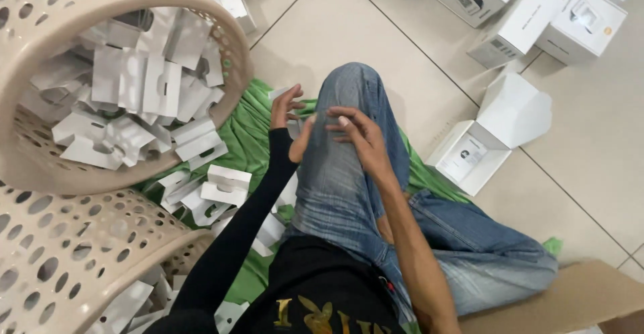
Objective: The person packs small electronic devices into individual product boxes while sitting on the floor.
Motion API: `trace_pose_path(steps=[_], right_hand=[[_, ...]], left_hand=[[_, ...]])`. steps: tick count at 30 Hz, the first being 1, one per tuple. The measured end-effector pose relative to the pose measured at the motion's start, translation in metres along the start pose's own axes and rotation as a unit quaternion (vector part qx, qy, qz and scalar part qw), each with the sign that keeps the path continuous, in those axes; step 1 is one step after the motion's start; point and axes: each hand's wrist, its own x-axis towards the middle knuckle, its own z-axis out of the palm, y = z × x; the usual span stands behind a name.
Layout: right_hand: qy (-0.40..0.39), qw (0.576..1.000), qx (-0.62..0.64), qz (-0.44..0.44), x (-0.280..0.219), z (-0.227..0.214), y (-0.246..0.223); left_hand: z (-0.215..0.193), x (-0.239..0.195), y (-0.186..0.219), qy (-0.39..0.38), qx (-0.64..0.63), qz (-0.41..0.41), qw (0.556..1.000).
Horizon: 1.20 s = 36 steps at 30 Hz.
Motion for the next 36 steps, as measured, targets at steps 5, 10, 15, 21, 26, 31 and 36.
trace_pose_path(steps=[5,10,15,21,26,31,36], right_hand=[[-0.006,0.999,-0.008,-0.035,-0.023,-0.005,0.039],[0.003,0.998,-0.040,-0.046,-0.039,0.002,0.040],[-0.009,0.999,-0.012,-0.036,-0.043,-0.006,0.030],[0.078,0.996,-0.004,-0.043,-0.061,-0.013,-0.005],[0.208,0.970,-0.002,-0.129,-0.103,-0.027,-0.012],[0.417,0.907,0.023,0.055,-0.174,-0.096,-0.048],[0.247,0.908,-0.315,0.125,-0.208,-0.173,-0.047]], left_hand=[[-0.013,-0.019,-0.119,0.133,0.140,0.055,0.980],[-0.063,-0.026,-0.126,0.193,0.203,0.072,0.957],[-0.081,-0.037,-0.167,0.054,0.060,-0.179,0.981],[-0.029,-0.022,-0.045,0.022,-0.402,-0.153,0.902],[0.103,-0.083,-0.081,-0.175,-0.517,-0.290,0.786],[0.164,-0.073,-0.009,-0.284,-0.336,-0.236,0.866],[0.202,-0.005,0.088,-0.523,-0.074,0.117,0.841]])
